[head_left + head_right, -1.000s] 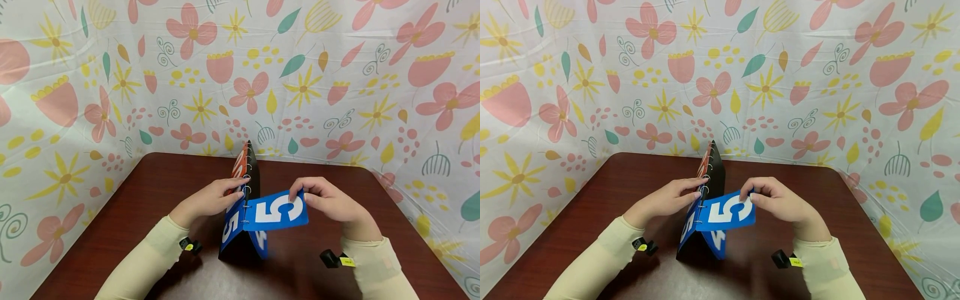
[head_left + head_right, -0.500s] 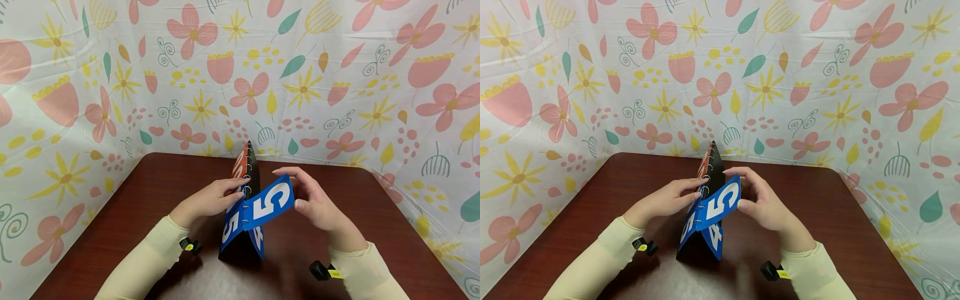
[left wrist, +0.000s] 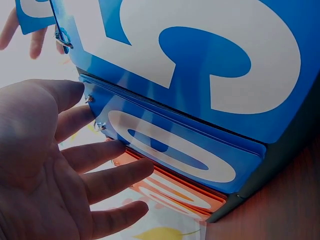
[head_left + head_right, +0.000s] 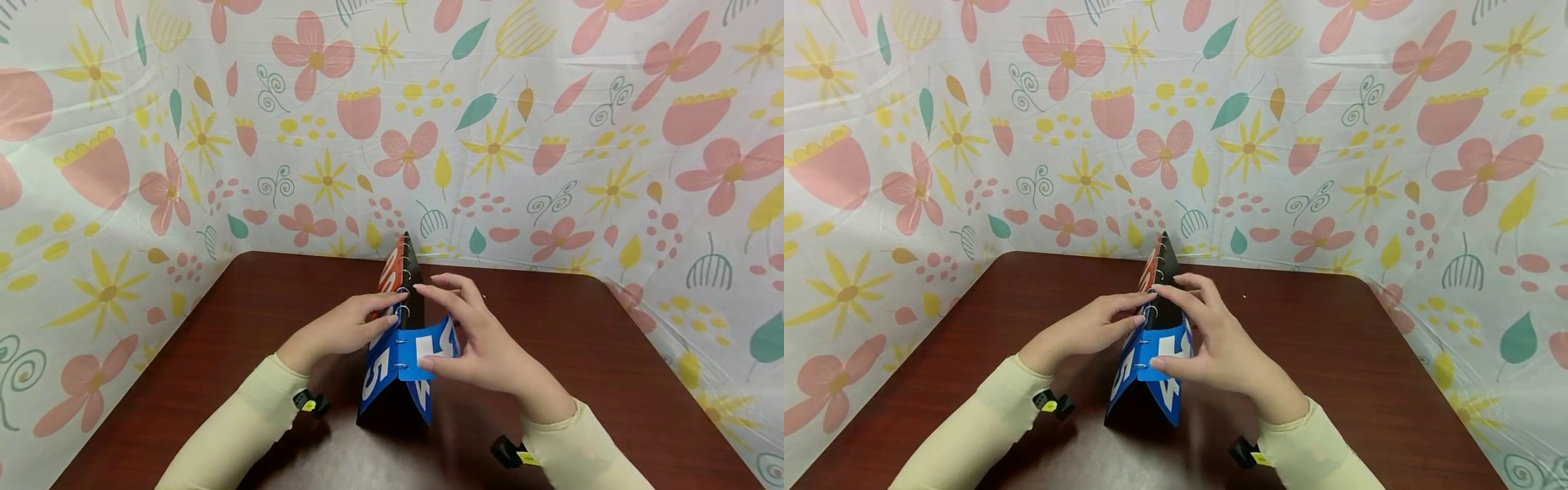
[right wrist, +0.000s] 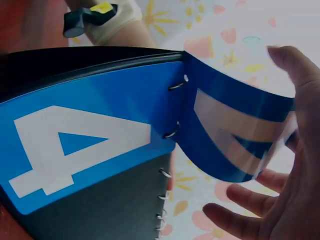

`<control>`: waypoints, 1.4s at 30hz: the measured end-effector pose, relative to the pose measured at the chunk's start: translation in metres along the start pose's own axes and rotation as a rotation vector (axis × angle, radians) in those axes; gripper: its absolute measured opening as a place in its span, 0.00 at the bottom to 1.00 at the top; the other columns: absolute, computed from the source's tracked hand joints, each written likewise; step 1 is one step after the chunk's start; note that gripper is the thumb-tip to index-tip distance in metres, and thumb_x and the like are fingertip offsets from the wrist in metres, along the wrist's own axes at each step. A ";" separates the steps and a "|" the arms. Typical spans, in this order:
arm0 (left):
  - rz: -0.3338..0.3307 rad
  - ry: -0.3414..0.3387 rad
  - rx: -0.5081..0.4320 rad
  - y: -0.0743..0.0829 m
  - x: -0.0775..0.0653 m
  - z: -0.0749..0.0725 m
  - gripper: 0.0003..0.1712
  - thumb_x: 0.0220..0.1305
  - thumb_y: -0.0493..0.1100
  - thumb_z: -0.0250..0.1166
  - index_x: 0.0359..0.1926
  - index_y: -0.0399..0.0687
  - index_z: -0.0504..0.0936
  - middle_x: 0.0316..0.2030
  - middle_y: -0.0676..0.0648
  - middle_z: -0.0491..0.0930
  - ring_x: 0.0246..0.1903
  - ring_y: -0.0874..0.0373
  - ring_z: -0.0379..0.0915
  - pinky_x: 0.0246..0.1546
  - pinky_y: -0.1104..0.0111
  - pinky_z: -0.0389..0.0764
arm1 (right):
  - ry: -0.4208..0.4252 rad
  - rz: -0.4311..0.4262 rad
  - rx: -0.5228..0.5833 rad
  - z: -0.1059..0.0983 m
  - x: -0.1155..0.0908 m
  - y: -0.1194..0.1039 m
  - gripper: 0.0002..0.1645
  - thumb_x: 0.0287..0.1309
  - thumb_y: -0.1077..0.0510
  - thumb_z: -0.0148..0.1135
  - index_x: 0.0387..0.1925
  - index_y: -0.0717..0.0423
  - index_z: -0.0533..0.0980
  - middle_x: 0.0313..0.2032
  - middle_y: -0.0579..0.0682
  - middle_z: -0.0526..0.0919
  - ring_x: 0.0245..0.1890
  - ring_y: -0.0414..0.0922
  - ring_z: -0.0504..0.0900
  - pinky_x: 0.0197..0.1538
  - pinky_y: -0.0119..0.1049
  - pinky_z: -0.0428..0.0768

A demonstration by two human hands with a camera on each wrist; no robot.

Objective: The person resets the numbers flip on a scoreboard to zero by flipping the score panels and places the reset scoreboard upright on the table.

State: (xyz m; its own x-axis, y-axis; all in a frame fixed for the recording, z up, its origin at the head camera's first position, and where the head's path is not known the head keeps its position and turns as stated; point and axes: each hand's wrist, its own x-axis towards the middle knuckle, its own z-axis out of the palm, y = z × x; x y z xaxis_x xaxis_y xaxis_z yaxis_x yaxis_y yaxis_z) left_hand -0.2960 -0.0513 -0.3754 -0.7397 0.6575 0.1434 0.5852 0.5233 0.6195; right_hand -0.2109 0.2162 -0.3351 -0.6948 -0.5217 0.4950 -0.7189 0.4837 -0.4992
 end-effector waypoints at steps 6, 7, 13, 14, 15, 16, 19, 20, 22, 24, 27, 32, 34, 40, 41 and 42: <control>0.023 -0.003 -0.007 -0.003 0.000 0.000 0.32 0.77 0.61 0.55 0.77 0.71 0.64 0.75 0.58 0.67 0.74 0.59 0.65 0.74 0.52 0.69 | -0.094 -0.057 0.011 0.009 0.002 -0.001 0.56 0.57 0.48 0.76 0.81 0.42 0.56 0.78 0.50 0.55 0.27 0.30 0.70 0.31 0.25 0.76; 0.021 -0.004 -0.011 -0.003 0.000 0.000 0.32 0.77 0.61 0.55 0.77 0.70 0.64 0.75 0.59 0.67 0.74 0.60 0.64 0.74 0.53 0.68 | -0.111 -0.070 0.008 0.010 0.003 -0.001 0.56 0.58 0.48 0.75 0.81 0.43 0.55 0.79 0.49 0.54 0.35 0.30 0.75 0.38 0.26 0.80; 0.017 -0.005 -0.037 -0.003 -0.001 -0.002 0.32 0.77 0.61 0.54 0.77 0.67 0.65 0.75 0.59 0.67 0.74 0.61 0.65 0.74 0.54 0.68 | -0.124 -0.135 -0.013 0.021 0.003 -0.001 0.54 0.60 0.46 0.73 0.81 0.46 0.55 0.83 0.47 0.47 0.80 0.50 0.56 0.73 0.52 0.72; 0.019 -0.006 -0.042 -0.002 -0.001 -0.002 0.31 0.77 0.60 0.55 0.77 0.68 0.65 0.75 0.59 0.68 0.73 0.60 0.66 0.74 0.54 0.69 | -0.103 -0.159 -0.005 0.023 0.003 -0.001 0.53 0.61 0.45 0.72 0.81 0.49 0.56 0.83 0.49 0.47 0.80 0.51 0.57 0.72 0.53 0.73; 0.020 -0.006 -0.042 -0.002 -0.001 -0.001 0.31 0.77 0.60 0.55 0.77 0.69 0.65 0.74 0.59 0.68 0.72 0.60 0.67 0.73 0.53 0.70 | -0.080 -0.182 0.003 0.025 0.003 0.000 0.52 0.62 0.43 0.71 0.80 0.50 0.57 0.83 0.50 0.47 0.80 0.52 0.58 0.71 0.52 0.75; 0.018 -0.005 -0.042 -0.002 -0.001 -0.001 0.31 0.77 0.60 0.55 0.77 0.70 0.65 0.74 0.59 0.69 0.71 0.60 0.68 0.72 0.53 0.71 | -0.048 -0.208 0.010 0.027 0.003 0.000 0.51 0.63 0.41 0.69 0.79 0.52 0.59 0.83 0.53 0.47 0.79 0.53 0.59 0.69 0.51 0.77; 0.011 -0.002 -0.029 -0.002 0.000 0.000 0.31 0.77 0.60 0.55 0.77 0.73 0.64 0.74 0.59 0.69 0.70 0.59 0.70 0.70 0.53 0.74 | 0.058 -0.284 0.019 0.033 0.004 0.001 0.47 0.65 0.34 0.63 0.76 0.54 0.65 0.81 0.58 0.51 0.77 0.54 0.61 0.66 0.48 0.80; 0.008 0.000 -0.023 -0.002 0.000 0.000 0.30 0.77 0.60 0.55 0.77 0.75 0.64 0.74 0.59 0.69 0.69 0.59 0.70 0.69 0.53 0.74 | 0.087 -0.295 0.025 0.035 0.004 0.001 0.46 0.65 0.33 0.62 0.75 0.53 0.67 0.80 0.59 0.54 0.76 0.53 0.62 0.65 0.46 0.81; 0.014 0.002 -0.023 -0.002 0.000 0.000 0.30 0.77 0.60 0.55 0.76 0.78 0.63 0.74 0.60 0.69 0.69 0.60 0.71 0.69 0.54 0.75 | 0.135 -0.321 0.046 0.037 0.005 0.000 0.41 0.65 0.35 0.64 0.72 0.52 0.71 0.76 0.61 0.60 0.74 0.53 0.65 0.63 0.43 0.82; 0.017 0.003 -0.020 -0.002 0.000 0.000 0.30 0.77 0.59 0.55 0.76 0.79 0.63 0.73 0.60 0.69 0.69 0.61 0.70 0.70 0.55 0.75 | 0.164 -0.318 0.092 0.039 0.005 -0.001 0.36 0.64 0.42 0.69 0.69 0.52 0.74 0.72 0.61 0.65 0.70 0.52 0.68 0.60 0.40 0.84; 0.017 0.002 -0.014 -0.002 0.000 0.000 0.30 0.77 0.60 0.55 0.76 0.78 0.63 0.73 0.61 0.70 0.70 0.61 0.69 0.70 0.54 0.74 | 0.194 -0.274 0.184 0.038 0.004 -0.003 0.36 0.56 0.55 0.74 0.67 0.54 0.76 0.67 0.60 0.67 0.67 0.50 0.68 0.55 0.37 0.86; -0.007 0.005 0.002 -0.001 -0.001 0.000 0.31 0.76 0.61 0.56 0.76 0.78 0.63 0.74 0.60 0.68 0.73 0.59 0.67 0.72 0.53 0.71 | 0.222 -0.231 0.267 0.036 0.002 -0.004 0.42 0.54 0.60 0.68 0.73 0.57 0.70 0.70 0.61 0.64 0.71 0.50 0.62 0.58 0.34 0.82; -0.015 0.005 0.003 -0.001 -0.001 0.000 0.31 0.76 0.61 0.56 0.76 0.80 0.63 0.74 0.60 0.68 0.73 0.59 0.67 0.71 0.53 0.72 | 0.219 -0.269 0.285 0.036 0.003 -0.003 0.42 0.59 0.57 0.65 0.75 0.60 0.66 0.71 0.63 0.62 0.72 0.51 0.61 0.63 0.33 0.78; -0.010 0.007 0.001 0.000 0.000 0.000 0.31 0.75 0.60 0.56 0.76 0.78 0.63 0.74 0.58 0.69 0.72 0.57 0.69 0.70 0.53 0.73 | 0.184 -0.379 0.320 0.041 0.005 -0.001 0.44 0.70 0.52 0.54 0.78 0.67 0.53 0.75 0.71 0.52 0.74 0.55 0.58 0.73 0.34 0.68; -0.009 0.006 -0.001 0.000 0.000 0.000 0.31 0.76 0.60 0.56 0.76 0.78 0.63 0.74 0.58 0.69 0.71 0.56 0.69 0.70 0.53 0.74 | 0.175 -0.381 0.322 0.042 0.005 -0.001 0.43 0.70 0.53 0.53 0.79 0.67 0.52 0.76 0.71 0.50 0.75 0.56 0.57 0.74 0.35 0.67; -0.011 0.005 -0.002 0.000 0.000 0.000 0.31 0.76 0.60 0.56 0.76 0.78 0.63 0.74 0.58 0.69 0.71 0.55 0.69 0.70 0.53 0.74 | 0.168 -0.380 0.317 0.042 0.005 -0.001 0.43 0.71 0.53 0.52 0.79 0.66 0.51 0.77 0.71 0.48 0.76 0.57 0.55 0.76 0.35 0.65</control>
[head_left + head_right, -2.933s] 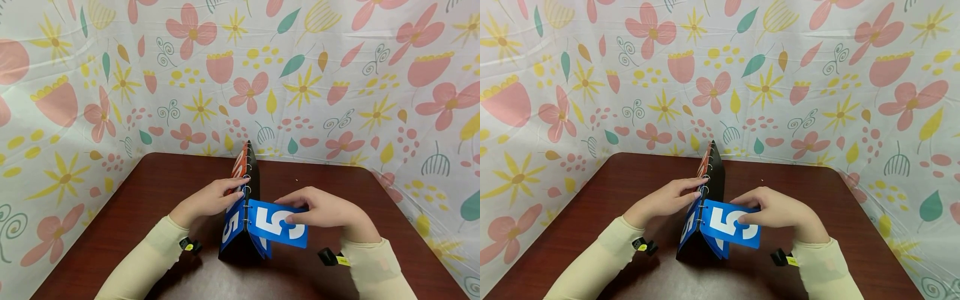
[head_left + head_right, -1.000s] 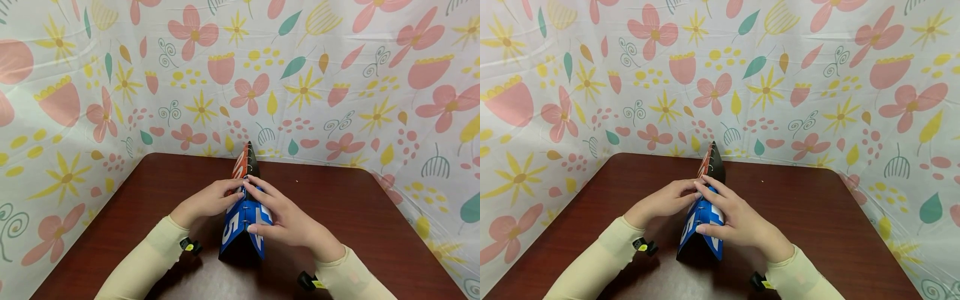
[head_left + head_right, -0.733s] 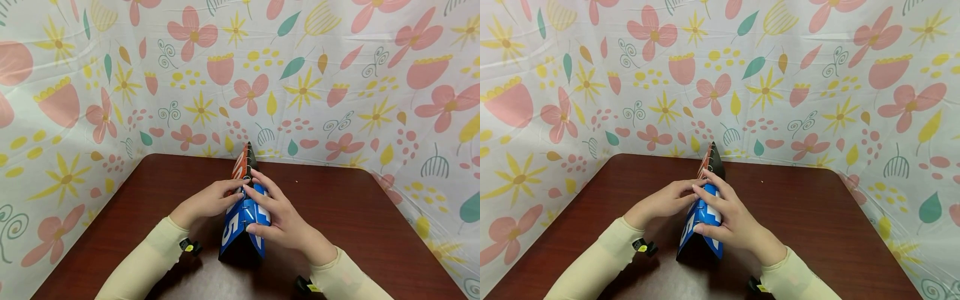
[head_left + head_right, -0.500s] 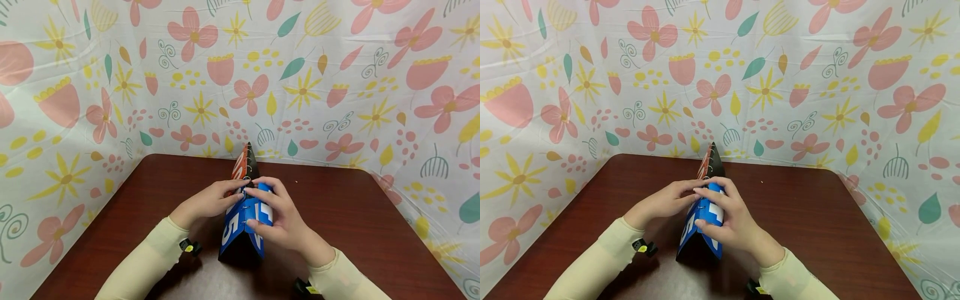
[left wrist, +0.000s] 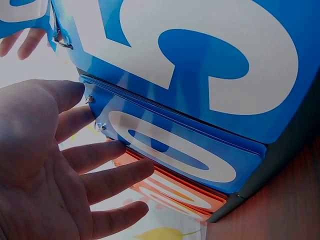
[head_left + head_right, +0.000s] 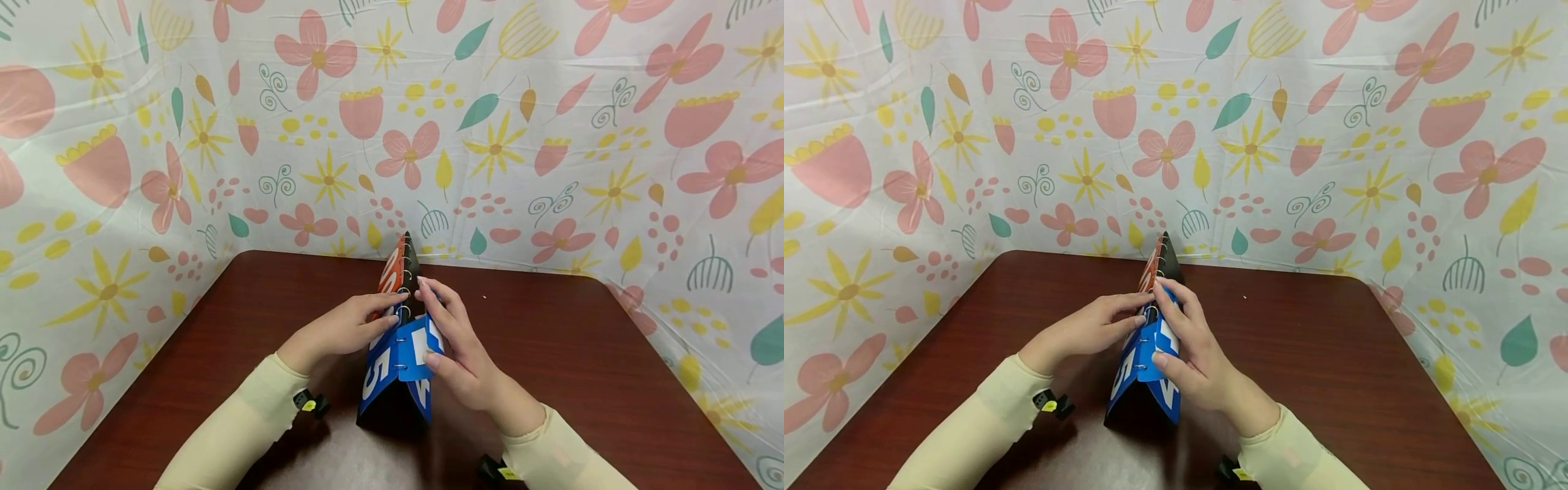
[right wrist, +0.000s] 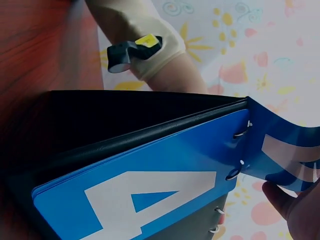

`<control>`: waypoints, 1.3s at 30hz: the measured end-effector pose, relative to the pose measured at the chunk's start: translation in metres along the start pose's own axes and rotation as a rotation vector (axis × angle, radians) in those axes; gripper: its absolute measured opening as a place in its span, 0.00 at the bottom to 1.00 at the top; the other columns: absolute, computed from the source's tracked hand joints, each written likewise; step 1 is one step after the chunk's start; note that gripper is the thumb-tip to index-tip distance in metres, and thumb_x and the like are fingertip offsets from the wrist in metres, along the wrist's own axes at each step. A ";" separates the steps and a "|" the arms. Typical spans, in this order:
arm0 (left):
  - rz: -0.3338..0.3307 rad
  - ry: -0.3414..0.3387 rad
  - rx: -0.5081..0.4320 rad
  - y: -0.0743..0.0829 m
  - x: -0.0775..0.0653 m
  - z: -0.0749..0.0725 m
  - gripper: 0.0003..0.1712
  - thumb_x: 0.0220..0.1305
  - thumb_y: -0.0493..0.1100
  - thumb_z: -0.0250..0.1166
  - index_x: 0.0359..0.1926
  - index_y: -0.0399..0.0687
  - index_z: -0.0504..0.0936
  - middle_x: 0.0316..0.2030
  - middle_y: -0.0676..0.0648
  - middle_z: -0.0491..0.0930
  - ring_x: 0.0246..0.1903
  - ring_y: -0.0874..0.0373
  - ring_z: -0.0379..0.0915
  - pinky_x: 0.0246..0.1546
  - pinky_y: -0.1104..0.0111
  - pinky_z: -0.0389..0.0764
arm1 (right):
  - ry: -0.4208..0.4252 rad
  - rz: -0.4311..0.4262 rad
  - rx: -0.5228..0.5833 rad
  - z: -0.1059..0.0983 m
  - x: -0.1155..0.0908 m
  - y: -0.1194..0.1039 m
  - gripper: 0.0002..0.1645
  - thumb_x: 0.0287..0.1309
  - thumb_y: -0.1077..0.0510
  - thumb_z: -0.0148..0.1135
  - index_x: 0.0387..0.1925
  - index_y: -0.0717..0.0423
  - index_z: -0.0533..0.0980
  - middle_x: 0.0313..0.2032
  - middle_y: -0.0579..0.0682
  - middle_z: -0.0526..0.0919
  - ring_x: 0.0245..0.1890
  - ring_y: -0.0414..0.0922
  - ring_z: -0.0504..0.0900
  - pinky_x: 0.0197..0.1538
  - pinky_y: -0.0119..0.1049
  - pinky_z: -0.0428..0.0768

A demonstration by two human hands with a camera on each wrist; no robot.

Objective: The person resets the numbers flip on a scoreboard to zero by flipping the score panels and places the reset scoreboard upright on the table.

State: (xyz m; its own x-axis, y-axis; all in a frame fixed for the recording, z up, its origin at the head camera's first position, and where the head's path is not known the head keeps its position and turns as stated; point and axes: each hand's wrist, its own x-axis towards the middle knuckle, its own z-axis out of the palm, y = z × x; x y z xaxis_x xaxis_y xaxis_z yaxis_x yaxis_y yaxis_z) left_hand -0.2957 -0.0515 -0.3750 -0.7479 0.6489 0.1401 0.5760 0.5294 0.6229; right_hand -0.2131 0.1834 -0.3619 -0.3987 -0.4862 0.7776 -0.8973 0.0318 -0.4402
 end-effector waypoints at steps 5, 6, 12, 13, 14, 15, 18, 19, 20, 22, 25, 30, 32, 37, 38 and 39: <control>-0.013 -0.005 -0.015 0.000 -0.001 -0.001 0.30 0.76 0.60 0.56 0.75 0.83 0.62 0.74 0.58 0.69 0.72 0.55 0.69 0.69 0.53 0.75 | -0.027 0.049 -0.051 0.000 -0.001 0.001 0.40 0.73 0.54 0.53 0.79 0.60 0.54 0.81 0.66 0.43 0.82 0.60 0.45 0.77 0.37 0.64; -0.014 -0.005 -0.019 0.000 -0.001 -0.001 0.30 0.76 0.60 0.56 0.75 0.83 0.62 0.74 0.58 0.69 0.72 0.55 0.69 0.68 0.53 0.76 | -0.030 0.061 -0.067 0.000 -0.001 0.002 0.39 0.72 0.55 0.54 0.79 0.58 0.55 0.81 0.64 0.43 0.82 0.60 0.45 0.76 0.38 0.67; -0.010 -0.003 -0.027 -0.001 -0.002 0.000 0.30 0.75 0.61 0.56 0.75 0.85 0.61 0.74 0.58 0.69 0.72 0.54 0.69 0.69 0.52 0.75 | -0.006 0.121 -0.126 -0.004 -0.001 0.004 0.37 0.70 0.55 0.58 0.77 0.57 0.63 0.82 0.58 0.49 0.82 0.57 0.52 0.72 0.36 0.72; -0.011 -0.001 -0.024 -0.001 -0.001 0.000 0.30 0.75 0.62 0.56 0.75 0.85 0.61 0.74 0.59 0.69 0.72 0.55 0.69 0.69 0.52 0.75 | 0.005 0.123 -0.138 -0.005 -0.001 0.004 0.36 0.71 0.53 0.57 0.76 0.58 0.64 0.82 0.58 0.50 0.81 0.57 0.53 0.74 0.36 0.69; -0.011 0.001 -0.020 -0.001 -0.001 0.000 0.30 0.75 0.62 0.56 0.75 0.85 0.62 0.74 0.59 0.68 0.72 0.56 0.69 0.69 0.52 0.74 | 0.014 0.122 -0.151 -0.006 -0.001 0.005 0.36 0.72 0.52 0.56 0.76 0.58 0.64 0.81 0.58 0.51 0.81 0.57 0.53 0.76 0.36 0.66; -0.011 0.002 -0.017 -0.001 -0.001 0.000 0.30 0.75 0.62 0.56 0.75 0.85 0.62 0.74 0.59 0.68 0.72 0.57 0.68 0.70 0.52 0.74 | 0.021 0.117 -0.163 -0.006 0.000 0.006 0.36 0.72 0.51 0.56 0.76 0.59 0.64 0.81 0.58 0.52 0.81 0.57 0.54 0.78 0.37 0.63; -0.010 0.003 -0.011 -0.001 -0.001 0.000 0.30 0.75 0.62 0.55 0.75 0.83 0.62 0.74 0.59 0.68 0.72 0.58 0.68 0.70 0.53 0.74 | 0.005 0.113 -0.167 -0.007 -0.001 0.007 0.36 0.74 0.51 0.53 0.77 0.59 0.62 0.82 0.59 0.51 0.82 0.57 0.52 0.80 0.38 0.56; -0.009 0.002 -0.011 -0.001 -0.001 0.000 0.30 0.75 0.62 0.55 0.75 0.83 0.62 0.74 0.59 0.68 0.72 0.58 0.68 0.70 0.53 0.74 | -0.007 0.114 -0.164 -0.007 -0.001 0.007 0.36 0.74 0.52 0.53 0.78 0.59 0.60 0.82 0.59 0.50 0.82 0.57 0.51 0.81 0.38 0.55; -0.008 0.001 -0.010 -0.001 -0.001 0.000 0.30 0.75 0.62 0.55 0.75 0.83 0.62 0.74 0.60 0.68 0.72 0.58 0.68 0.70 0.53 0.74 | -0.019 0.115 -0.160 -0.007 -0.001 0.007 0.37 0.73 0.54 0.53 0.78 0.59 0.59 0.82 0.59 0.49 0.82 0.57 0.50 0.81 0.38 0.55; -0.007 0.002 -0.009 -0.001 -0.001 0.001 0.30 0.76 0.62 0.55 0.75 0.83 0.62 0.75 0.60 0.68 0.72 0.59 0.68 0.70 0.54 0.74 | -0.038 0.123 -0.159 -0.007 -0.001 0.006 0.38 0.71 0.58 0.54 0.79 0.58 0.58 0.82 0.59 0.47 0.83 0.57 0.48 0.81 0.39 0.54; -0.005 0.003 -0.023 -0.001 -0.002 0.001 0.30 0.76 0.60 0.56 0.76 0.81 0.62 0.74 0.59 0.68 0.71 0.58 0.69 0.70 0.53 0.74 | -0.054 0.152 -0.172 -0.006 -0.001 0.004 0.41 0.65 0.63 0.57 0.78 0.55 0.60 0.83 0.56 0.46 0.83 0.56 0.48 0.79 0.40 0.60; 0.026 -0.005 -0.046 -0.002 -0.002 0.001 0.30 0.77 0.60 0.55 0.77 0.76 0.63 0.73 0.58 0.70 0.70 0.58 0.70 0.70 0.54 0.74 | -0.086 0.197 -0.258 -0.006 -0.001 0.002 0.35 0.61 0.63 0.66 0.70 0.47 0.74 0.79 0.53 0.62 0.79 0.53 0.58 0.74 0.49 0.71; 0.037 -0.006 -0.032 -0.002 -0.001 0.000 0.30 0.77 0.60 0.54 0.77 0.75 0.63 0.74 0.59 0.69 0.72 0.59 0.68 0.71 0.54 0.73 | -0.095 0.191 -0.280 -0.006 -0.001 0.003 0.31 0.59 0.61 0.70 0.65 0.47 0.80 0.74 0.53 0.71 0.77 0.53 0.64 0.73 0.51 0.73; 0.034 -0.007 -0.001 -0.002 -0.001 0.000 0.31 0.78 0.60 0.53 0.78 0.73 0.62 0.75 0.60 0.67 0.74 0.60 0.64 0.73 0.55 0.70 | -0.101 0.132 -0.232 -0.006 -0.001 0.005 0.22 0.55 0.60 0.73 0.53 0.48 0.85 0.63 0.52 0.83 0.72 0.58 0.72 0.73 0.46 0.72; 0.035 -0.008 0.001 -0.003 -0.001 0.000 0.31 0.78 0.60 0.53 0.78 0.72 0.62 0.75 0.60 0.67 0.74 0.59 0.64 0.73 0.54 0.70 | -0.103 0.110 -0.214 -0.006 0.000 0.005 0.20 0.55 0.60 0.73 0.52 0.47 0.85 0.62 0.53 0.84 0.72 0.59 0.72 0.74 0.45 0.72; 0.032 -0.010 -0.001 -0.003 -0.001 -0.001 0.31 0.78 0.60 0.53 0.78 0.72 0.63 0.75 0.60 0.67 0.74 0.59 0.64 0.73 0.54 0.70 | -0.107 0.083 -0.198 -0.005 0.000 0.005 0.19 0.56 0.60 0.73 0.50 0.46 0.85 0.61 0.53 0.85 0.72 0.60 0.72 0.74 0.45 0.71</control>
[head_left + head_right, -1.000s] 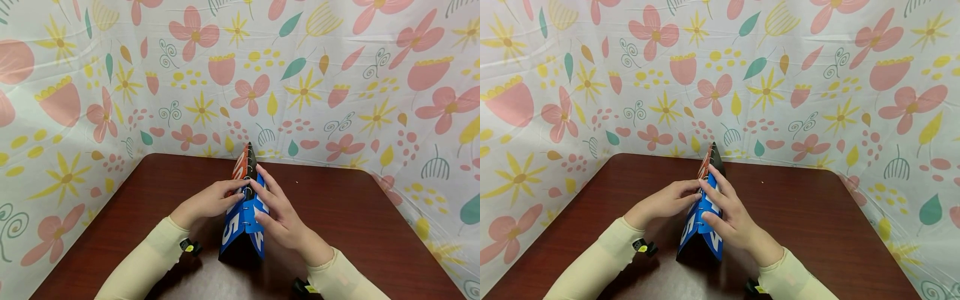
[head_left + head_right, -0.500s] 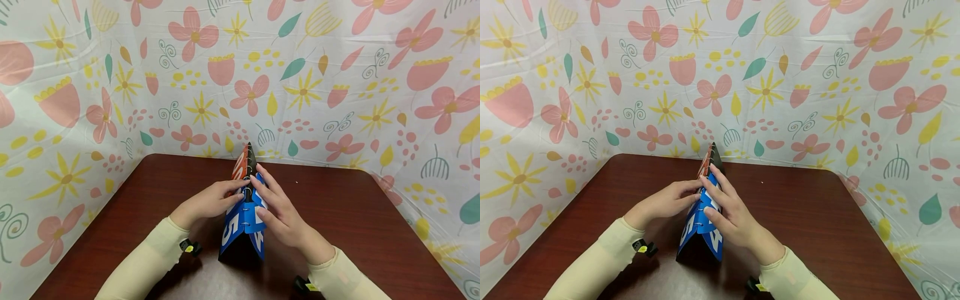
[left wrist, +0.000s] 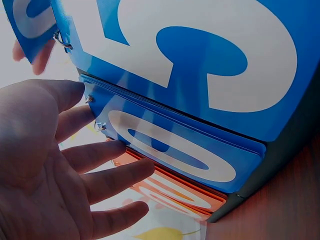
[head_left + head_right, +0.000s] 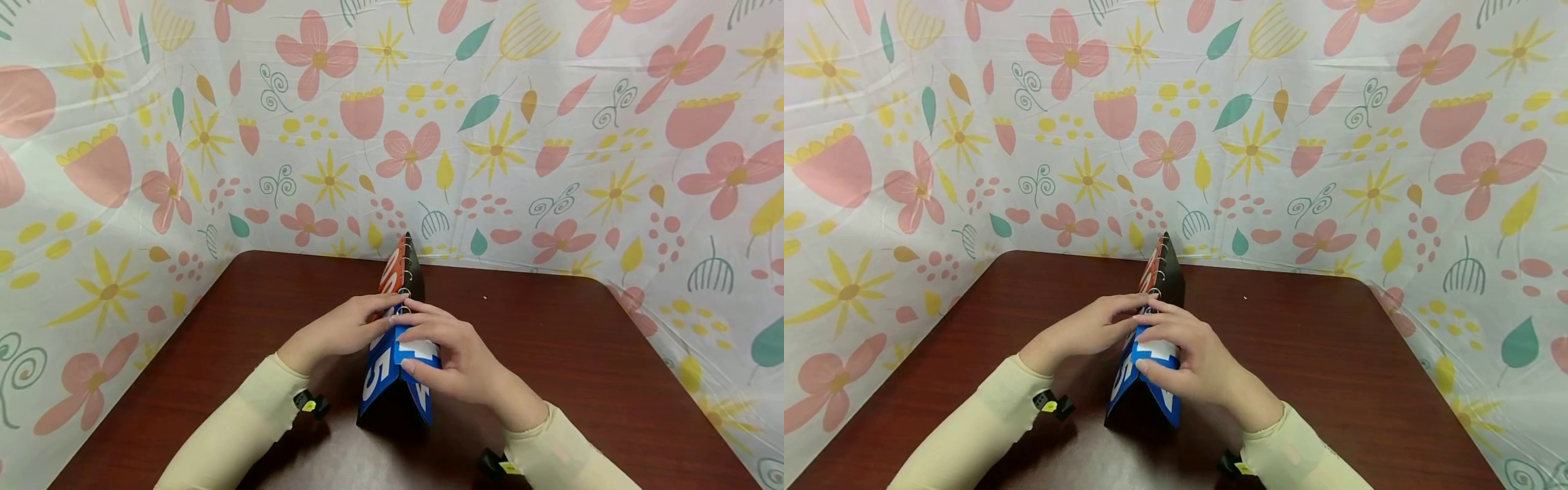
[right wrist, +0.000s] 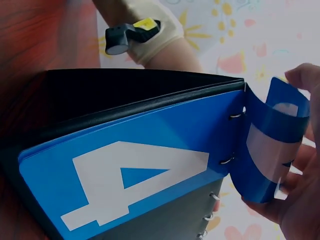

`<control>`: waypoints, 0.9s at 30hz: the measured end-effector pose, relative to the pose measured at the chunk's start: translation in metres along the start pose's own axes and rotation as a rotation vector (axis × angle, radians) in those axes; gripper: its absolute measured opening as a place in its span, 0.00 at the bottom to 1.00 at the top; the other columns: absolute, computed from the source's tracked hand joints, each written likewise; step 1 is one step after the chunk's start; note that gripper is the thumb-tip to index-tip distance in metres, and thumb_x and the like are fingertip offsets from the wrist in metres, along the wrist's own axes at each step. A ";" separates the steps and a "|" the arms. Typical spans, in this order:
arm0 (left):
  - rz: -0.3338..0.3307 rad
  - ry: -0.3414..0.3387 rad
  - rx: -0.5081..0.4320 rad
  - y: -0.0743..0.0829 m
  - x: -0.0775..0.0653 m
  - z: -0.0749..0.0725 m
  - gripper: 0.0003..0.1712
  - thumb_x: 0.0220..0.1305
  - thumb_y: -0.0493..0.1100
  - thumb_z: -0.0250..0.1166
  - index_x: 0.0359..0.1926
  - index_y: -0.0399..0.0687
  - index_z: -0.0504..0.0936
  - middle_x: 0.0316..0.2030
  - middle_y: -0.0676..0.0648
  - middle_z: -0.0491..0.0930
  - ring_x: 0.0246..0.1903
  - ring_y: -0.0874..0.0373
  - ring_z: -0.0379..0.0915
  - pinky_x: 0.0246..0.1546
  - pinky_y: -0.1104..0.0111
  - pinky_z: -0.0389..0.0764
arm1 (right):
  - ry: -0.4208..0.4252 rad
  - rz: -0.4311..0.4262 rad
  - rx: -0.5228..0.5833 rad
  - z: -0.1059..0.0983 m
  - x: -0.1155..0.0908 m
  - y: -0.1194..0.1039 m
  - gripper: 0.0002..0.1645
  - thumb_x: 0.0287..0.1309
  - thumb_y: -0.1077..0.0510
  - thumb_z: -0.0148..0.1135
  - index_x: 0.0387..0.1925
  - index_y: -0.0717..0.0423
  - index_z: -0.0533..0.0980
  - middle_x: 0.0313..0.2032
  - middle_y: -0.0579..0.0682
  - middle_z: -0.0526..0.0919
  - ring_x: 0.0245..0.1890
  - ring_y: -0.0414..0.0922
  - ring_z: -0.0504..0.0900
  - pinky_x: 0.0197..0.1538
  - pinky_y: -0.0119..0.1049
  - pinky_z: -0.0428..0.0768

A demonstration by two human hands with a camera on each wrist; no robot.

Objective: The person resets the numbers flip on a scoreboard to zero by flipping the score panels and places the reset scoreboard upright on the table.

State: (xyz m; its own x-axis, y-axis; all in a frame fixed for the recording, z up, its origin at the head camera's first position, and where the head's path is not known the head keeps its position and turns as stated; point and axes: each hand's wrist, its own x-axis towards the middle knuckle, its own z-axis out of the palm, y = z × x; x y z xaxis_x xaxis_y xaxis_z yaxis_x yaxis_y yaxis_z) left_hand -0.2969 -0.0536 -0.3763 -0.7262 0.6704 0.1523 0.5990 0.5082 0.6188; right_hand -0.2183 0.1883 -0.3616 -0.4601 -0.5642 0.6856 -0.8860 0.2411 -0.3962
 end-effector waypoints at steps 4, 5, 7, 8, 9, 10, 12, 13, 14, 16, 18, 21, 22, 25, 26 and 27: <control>-0.006 0.000 -0.006 0.000 0.000 0.000 0.30 0.78 0.59 0.54 0.77 0.76 0.63 0.74 0.60 0.68 0.73 0.59 0.66 0.72 0.54 0.72 | 0.001 -0.084 0.020 0.004 0.002 -0.001 0.12 0.59 0.58 0.71 0.45 0.47 0.86 0.61 0.56 0.84 0.72 0.61 0.70 0.77 0.45 0.67; -0.006 0.000 -0.009 0.000 0.000 0.000 0.30 0.78 0.58 0.54 0.77 0.77 0.63 0.74 0.60 0.68 0.73 0.59 0.67 0.71 0.54 0.72 | 0.009 -0.093 -0.001 0.006 0.003 -0.002 0.10 0.59 0.57 0.71 0.43 0.46 0.86 0.61 0.56 0.83 0.71 0.61 0.70 0.77 0.45 0.66; -0.008 -0.002 -0.017 -0.001 -0.001 -0.001 0.29 0.78 0.57 0.54 0.76 0.79 0.62 0.74 0.60 0.69 0.71 0.59 0.68 0.71 0.54 0.73 | 0.025 -0.088 -0.067 0.008 0.005 -0.004 0.07 0.60 0.54 0.70 0.40 0.45 0.88 0.62 0.56 0.81 0.71 0.59 0.68 0.75 0.47 0.65; -0.007 0.000 -0.020 -0.001 -0.001 -0.001 0.29 0.78 0.57 0.55 0.76 0.79 0.62 0.73 0.60 0.69 0.71 0.59 0.69 0.71 0.54 0.73 | 0.032 -0.074 -0.107 0.009 0.006 -0.005 0.06 0.61 0.52 0.70 0.39 0.44 0.88 0.62 0.56 0.79 0.70 0.57 0.67 0.74 0.48 0.66; -0.005 0.000 -0.023 -0.001 -0.001 -0.001 0.29 0.78 0.57 0.55 0.76 0.80 0.62 0.73 0.60 0.69 0.70 0.58 0.70 0.70 0.54 0.73 | 0.035 -0.060 -0.144 0.010 0.006 -0.006 0.06 0.62 0.49 0.69 0.38 0.42 0.89 0.61 0.55 0.78 0.69 0.55 0.66 0.72 0.48 0.66; -0.002 -0.001 -0.027 -0.001 -0.001 -0.001 0.29 0.78 0.57 0.55 0.76 0.80 0.62 0.73 0.59 0.70 0.69 0.57 0.71 0.70 0.54 0.74 | 0.037 -0.054 -0.175 0.012 0.007 -0.007 0.07 0.63 0.48 0.69 0.37 0.42 0.89 0.59 0.54 0.78 0.67 0.53 0.67 0.69 0.49 0.67; 0.008 0.001 -0.025 -0.002 0.000 -0.001 0.29 0.77 0.57 0.55 0.76 0.80 0.63 0.73 0.59 0.70 0.69 0.55 0.71 0.69 0.55 0.75 | 0.028 -0.048 -0.217 0.014 0.007 -0.008 0.10 0.64 0.45 0.67 0.36 0.42 0.89 0.55 0.51 0.78 0.62 0.47 0.69 0.64 0.47 0.70; 0.015 0.003 -0.021 -0.002 0.000 -0.001 0.29 0.77 0.57 0.55 0.75 0.80 0.63 0.73 0.58 0.70 0.68 0.55 0.72 0.69 0.55 0.75 | 0.022 -0.058 -0.225 0.015 0.008 -0.009 0.11 0.64 0.44 0.67 0.35 0.43 0.89 0.52 0.49 0.79 0.59 0.46 0.71 0.62 0.45 0.72; 0.023 0.006 -0.016 -0.002 0.001 0.000 0.29 0.77 0.57 0.56 0.76 0.79 0.63 0.73 0.58 0.71 0.69 0.54 0.72 0.69 0.55 0.75 | 0.017 -0.074 -0.229 0.017 0.008 -0.009 0.12 0.65 0.44 0.67 0.35 0.44 0.89 0.49 0.47 0.80 0.56 0.44 0.73 0.60 0.43 0.74; 0.037 0.014 0.000 -0.002 0.002 0.000 0.29 0.77 0.58 0.56 0.76 0.78 0.64 0.72 0.58 0.71 0.69 0.56 0.72 0.69 0.57 0.75 | 0.021 -0.118 -0.238 0.020 0.009 -0.011 0.13 0.64 0.44 0.67 0.33 0.46 0.88 0.43 0.44 0.83 0.52 0.44 0.78 0.58 0.42 0.77; 0.047 0.022 0.016 -0.002 0.003 0.000 0.30 0.77 0.60 0.55 0.76 0.75 0.64 0.72 0.59 0.71 0.70 0.59 0.70 0.70 0.58 0.74 | 0.039 -0.153 -0.248 0.023 0.010 -0.012 0.13 0.63 0.44 0.68 0.31 0.47 0.86 0.39 0.43 0.85 0.52 0.45 0.82 0.59 0.43 0.78; 0.045 0.023 0.024 -0.002 0.003 0.000 0.30 0.76 0.62 0.54 0.76 0.74 0.64 0.73 0.61 0.70 0.71 0.63 0.68 0.71 0.60 0.73 | 0.061 -0.168 -0.258 0.026 0.011 -0.015 0.16 0.63 0.43 0.68 0.26 0.47 0.81 0.34 0.42 0.87 0.53 0.47 0.85 0.63 0.47 0.78; 0.044 0.021 0.025 -0.001 0.003 0.000 0.30 0.77 0.63 0.54 0.76 0.74 0.64 0.73 0.61 0.70 0.71 0.64 0.68 0.71 0.60 0.72 | 0.058 -0.163 -0.263 0.025 0.012 -0.016 0.16 0.63 0.43 0.68 0.24 0.47 0.80 0.33 0.42 0.87 0.53 0.48 0.85 0.63 0.48 0.78; 0.046 0.010 0.009 -0.001 0.002 -0.001 0.30 0.78 0.60 0.54 0.77 0.73 0.64 0.73 0.59 0.71 0.69 0.62 0.70 0.70 0.59 0.74 | 0.027 -0.144 -0.318 0.024 0.015 -0.020 0.21 0.63 0.39 0.67 0.22 0.46 0.80 0.35 0.42 0.88 0.55 0.48 0.83 0.64 0.50 0.76; 0.046 0.007 0.003 -0.001 0.002 -0.001 0.30 0.78 0.58 0.54 0.77 0.73 0.64 0.72 0.59 0.72 0.68 0.62 0.72 0.69 0.60 0.75 | 0.011 -0.131 -0.342 0.023 0.017 -0.021 0.22 0.63 0.37 0.67 0.22 0.45 0.80 0.37 0.42 0.87 0.56 0.48 0.82 0.65 0.50 0.75; 0.046 0.004 -0.003 0.000 0.001 -0.002 0.30 0.78 0.58 0.55 0.77 0.74 0.64 0.71 0.59 0.73 0.65 0.62 0.73 0.67 0.60 0.76 | -0.005 -0.118 -0.365 0.022 0.019 -0.023 0.23 0.63 0.35 0.66 0.21 0.45 0.81 0.38 0.42 0.87 0.56 0.48 0.82 0.65 0.50 0.75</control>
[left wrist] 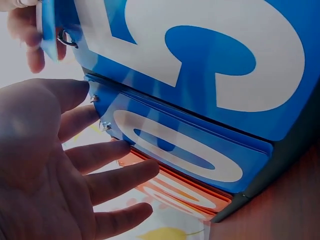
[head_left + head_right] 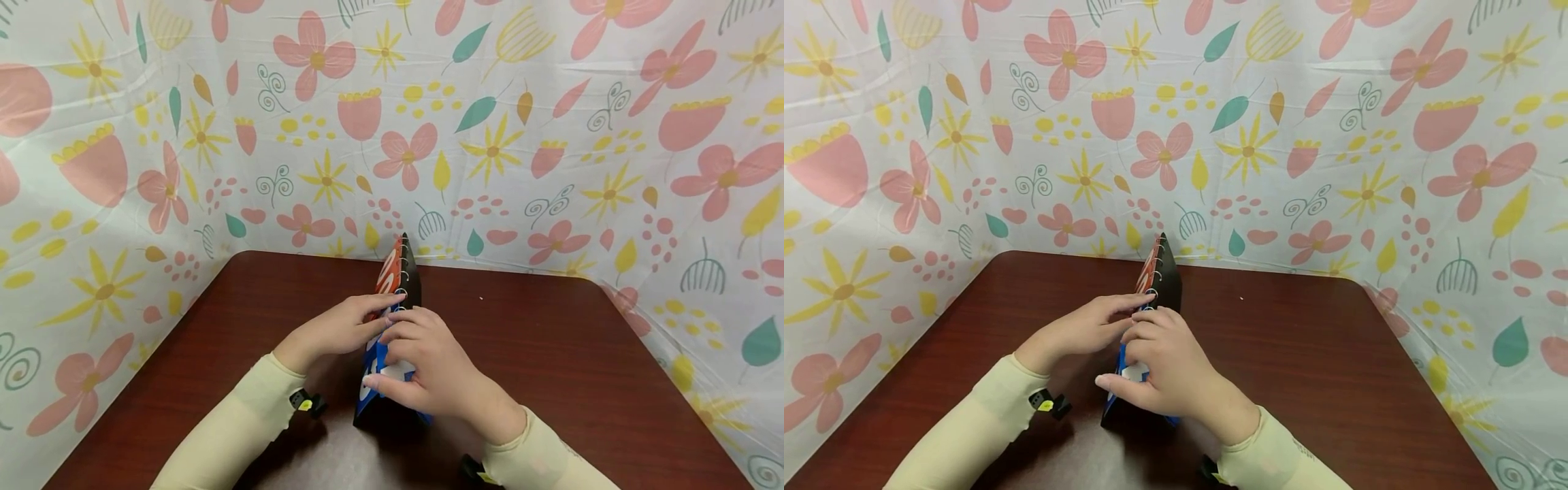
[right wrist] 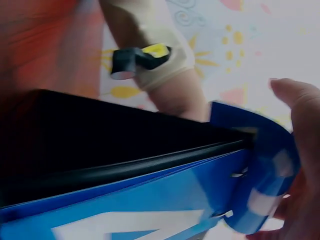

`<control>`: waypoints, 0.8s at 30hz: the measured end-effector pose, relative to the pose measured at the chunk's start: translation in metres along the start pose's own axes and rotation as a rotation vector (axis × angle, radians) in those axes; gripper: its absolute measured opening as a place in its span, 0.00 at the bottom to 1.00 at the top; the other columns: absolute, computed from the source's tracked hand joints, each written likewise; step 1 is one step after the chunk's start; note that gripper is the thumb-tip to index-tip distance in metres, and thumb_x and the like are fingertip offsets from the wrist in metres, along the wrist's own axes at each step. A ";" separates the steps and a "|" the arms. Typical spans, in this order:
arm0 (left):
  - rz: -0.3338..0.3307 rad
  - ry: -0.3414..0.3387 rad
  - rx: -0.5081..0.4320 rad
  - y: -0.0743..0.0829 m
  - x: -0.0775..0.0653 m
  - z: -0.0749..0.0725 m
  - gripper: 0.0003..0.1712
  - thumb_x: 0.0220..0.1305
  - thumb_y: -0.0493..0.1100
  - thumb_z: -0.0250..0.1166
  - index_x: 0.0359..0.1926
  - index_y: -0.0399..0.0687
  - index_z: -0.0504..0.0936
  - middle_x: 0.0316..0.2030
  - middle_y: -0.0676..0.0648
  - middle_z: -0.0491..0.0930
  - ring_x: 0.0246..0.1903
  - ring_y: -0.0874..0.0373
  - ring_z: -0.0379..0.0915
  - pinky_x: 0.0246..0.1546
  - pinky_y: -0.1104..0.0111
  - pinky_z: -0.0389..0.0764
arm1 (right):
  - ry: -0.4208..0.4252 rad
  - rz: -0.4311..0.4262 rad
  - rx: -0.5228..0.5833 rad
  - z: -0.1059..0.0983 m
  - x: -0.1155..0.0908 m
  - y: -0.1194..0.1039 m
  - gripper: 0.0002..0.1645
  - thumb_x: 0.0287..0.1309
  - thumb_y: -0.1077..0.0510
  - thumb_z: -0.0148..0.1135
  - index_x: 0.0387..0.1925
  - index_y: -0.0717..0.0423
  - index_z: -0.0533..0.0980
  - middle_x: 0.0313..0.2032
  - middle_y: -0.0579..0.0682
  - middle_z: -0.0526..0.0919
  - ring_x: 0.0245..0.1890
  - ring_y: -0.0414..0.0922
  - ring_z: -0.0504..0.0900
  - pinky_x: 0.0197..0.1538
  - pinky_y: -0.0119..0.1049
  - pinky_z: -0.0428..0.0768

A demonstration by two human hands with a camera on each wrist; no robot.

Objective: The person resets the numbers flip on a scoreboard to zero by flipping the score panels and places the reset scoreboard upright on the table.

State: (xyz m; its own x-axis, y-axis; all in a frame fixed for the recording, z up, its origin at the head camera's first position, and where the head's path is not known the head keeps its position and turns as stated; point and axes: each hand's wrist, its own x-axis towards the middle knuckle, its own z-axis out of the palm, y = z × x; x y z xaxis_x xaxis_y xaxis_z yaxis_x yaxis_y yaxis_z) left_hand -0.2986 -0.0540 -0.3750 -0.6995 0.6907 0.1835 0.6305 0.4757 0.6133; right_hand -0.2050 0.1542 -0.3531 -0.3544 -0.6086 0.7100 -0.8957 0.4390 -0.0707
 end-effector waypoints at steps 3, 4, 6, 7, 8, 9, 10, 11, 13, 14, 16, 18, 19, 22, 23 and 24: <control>-0.005 -0.015 -0.027 0.000 -0.002 -0.001 0.30 0.78 0.58 0.55 0.77 0.76 0.62 0.69 0.61 0.74 0.63 0.63 0.74 0.64 0.61 0.78 | -0.053 0.029 -0.034 -0.004 0.008 -0.003 0.24 0.62 0.32 0.66 0.22 0.42 0.83 0.41 0.42 0.86 0.55 0.46 0.81 0.64 0.47 0.74; -0.006 -0.021 -0.036 0.000 -0.002 -0.001 0.30 0.78 0.58 0.55 0.77 0.77 0.62 0.69 0.61 0.74 0.63 0.64 0.74 0.64 0.61 0.78 | -0.073 0.042 -0.034 -0.005 0.010 -0.005 0.23 0.61 0.31 0.66 0.22 0.41 0.83 0.41 0.42 0.86 0.54 0.44 0.80 0.64 0.45 0.75; -0.004 -0.031 -0.052 0.001 -0.002 -0.002 0.30 0.77 0.60 0.55 0.77 0.77 0.61 0.70 0.60 0.73 0.67 0.63 0.72 0.66 0.59 0.77 | -0.120 0.057 -0.026 -0.008 0.015 -0.007 0.23 0.60 0.31 0.67 0.22 0.41 0.84 0.40 0.41 0.86 0.50 0.42 0.81 0.61 0.42 0.76; -0.001 -0.035 -0.058 0.001 -0.003 -0.002 0.30 0.77 0.60 0.54 0.77 0.77 0.61 0.71 0.59 0.73 0.69 0.63 0.70 0.68 0.58 0.76 | -0.152 0.066 -0.027 -0.009 0.016 -0.008 0.23 0.60 0.31 0.67 0.23 0.41 0.85 0.39 0.41 0.86 0.50 0.41 0.81 0.61 0.42 0.77; -0.001 -0.040 -0.063 0.002 -0.003 -0.002 0.30 0.77 0.60 0.54 0.77 0.78 0.61 0.72 0.59 0.72 0.70 0.62 0.70 0.68 0.57 0.75 | -0.185 0.075 -0.028 -0.009 0.017 -0.009 0.24 0.60 0.30 0.66 0.23 0.41 0.86 0.39 0.40 0.86 0.50 0.40 0.81 0.61 0.42 0.77; -0.001 -0.043 -0.065 0.002 -0.003 -0.003 0.30 0.78 0.59 0.54 0.77 0.77 0.61 0.72 0.58 0.72 0.71 0.61 0.69 0.69 0.56 0.75 | -0.223 0.083 -0.035 -0.009 0.018 -0.011 0.24 0.61 0.29 0.65 0.24 0.41 0.86 0.40 0.39 0.86 0.52 0.40 0.81 0.62 0.43 0.77; -0.001 -0.048 -0.065 0.003 -0.003 -0.003 0.31 0.78 0.58 0.55 0.77 0.77 0.61 0.71 0.58 0.72 0.71 0.61 0.69 0.69 0.56 0.75 | -0.257 0.091 -0.036 -0.009 0.018 -0.012 0.25 0.61 0.28 0.64 0.24 0.40 0.87 0.40 0.38 0.87 0.55 0.41 0.81 0.64 0.46 0.76; 0.001 -0.050 -0.062 0.003 -0.003 -0.003 0.31 0.78 0.57 0.55 0.77 0.76 0.61 0.71 0.59 0.73 0.71 0.61 0.68 0.70 0.57 0.74 | -0.286 0.095 -0.034 -0.008 0.019 -0.013 0.26 0.62 0.28 0.62 0.25 0.40 0.88 0.42 0.38 0.87 0.58 0.42 0.80 0.67 0.49 0.74; 0.010 -0.052 -0.052 0.004 -0.003 -0.004 0.32 0.77 0.54 0.57 0.78 0.71 0.61 0.70 0.59 0.74 0.72 0.61 0.68 0.71 0.58 0.72 | -0.312 0.094 -0.028 -0.005 0.019 -0.016 0.25 0.64 0.30 0.62 0.27 0.40 0.89 0.48 0.40 0.87 0.66 0.45 0.76 0.72 0.55 0.70; 0.015 -0.054 -0.053 0.004 -0.003 -0.004 0.33 0.77 0.52 0.58 0.79 0.69 0.61 0.70 0.60 0.74 0.72 0.61 0.68 0.72 0.58 0.72 | -0.312 0.089 -0.022 -0.004 0.019 -0.017 0.23 0.65 0.32 0.62 0.27 0.40 0.89 0.51 0.42 0.86 0.67 0.46 0.74 0.73 0.55 0.68; 0.022 -0.058 -0.050 0.005 -0.003 -0.005 0.34 0.77 0.50 0.58 0.79 0.64 0.61 0.70 0.59 0.74 0.72 0.61 0.68 0.72 0.59 0.71 | -0.288 0.071 -0.008 0.000 0.018 -0.019 0.19 0.67 0.39 0.63 0.26 0.42 0.88 0.53 0.46 0.85 0.69 0.49 0.72 0.75 0.54 0.66; 0.026 -0.061 -0.056 0.005 -0.004 -0.005 0.34 0.77 0.49 0.58 0.80 0.61 0.61 0.70 0.57 0.75 0.71 0.60 0.69 0.71 0.58 0.72 | -0.242 0.057 0.000 0.004 0.018 -0.021 0.15 0.66 0.48 0.65 0.25 0.45 0.87 0.53 0.49 0.83 0.68 0.49 0.73 0.76 0.50 0.67; 0.023 -0.065 -0.057 0.005 -0.004 -0.004 0.34 0.77 0.50 0.58 0.80 0.62 0.61 0.70 0.57 0.75 0.71 0.60 0.70 0.70 0.59 0.74 | -0.220 0.060 0.002 0.005 0.018 -0.022 0.11 0.64 0.52 0.64 0.26 0.46 0.86 0.52 0.49 0.82 0.67 0.49 0.74 0.76 0.47 0.67; 0.014 -0.073 -0.060 0.006 -0.004 -0.004 0.34 0.77 0.52 0.58 0.79 0.67 0.60 0.71 0.59 0.74 0.70 0.62 0.70 0.68 0.61 0.76 | -0.141 0.076 -0.002 0.007 0.017 -0.025 0.07 0.58 0.61 0.63 0.29 0.49 0.85 0.48 0.48 0.84 0.66 0.49 0.77 0.74 0.43 0.72; 0.012 -0.075 -0.060 0.007 -0.004 -0.003 0.34 0.76 0.53 0.59 0.79 0.68 0.60 0.71 0.60 0.73 0.70 0.63 0.70 0.67 0.62 0.77 | -0.118 0.083 -0.007 0.007 0.017 -0.026 0.07 0.56 0.61 0.63 0.31 0.50 0.85 0.47 0.47 0.84 0.66 0.49 0.78 0.73 0.43 0.73; 0.010 -0.077 -0.054 0.007 -0.003 -0.003 0.34 0.76 0.53 0.59 0.78 0.70 0.61 0.72 0.61 0.71 0.71 0.63 0.69 0.67 0.62 0.76 | -0.101 0.089 -0.014 0.007 0.016 -0.027 0.08 0.54 0.62 0.63 0.32 0.51 0.86 0.47 0.47 0.85 0.67 0.50 0.78 0.71 0.42 0.75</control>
State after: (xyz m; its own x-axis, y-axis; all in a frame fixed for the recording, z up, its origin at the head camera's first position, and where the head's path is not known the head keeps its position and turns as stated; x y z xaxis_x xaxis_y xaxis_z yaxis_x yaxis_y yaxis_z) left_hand -0.2927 -0.0546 -0.3686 -0.6643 0.7358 0.1313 0.6166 0.4402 0.6527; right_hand -0.1888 0.1275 -0.3447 -0.4585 -0.6294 0.6274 -0.8556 0.5035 -0.1201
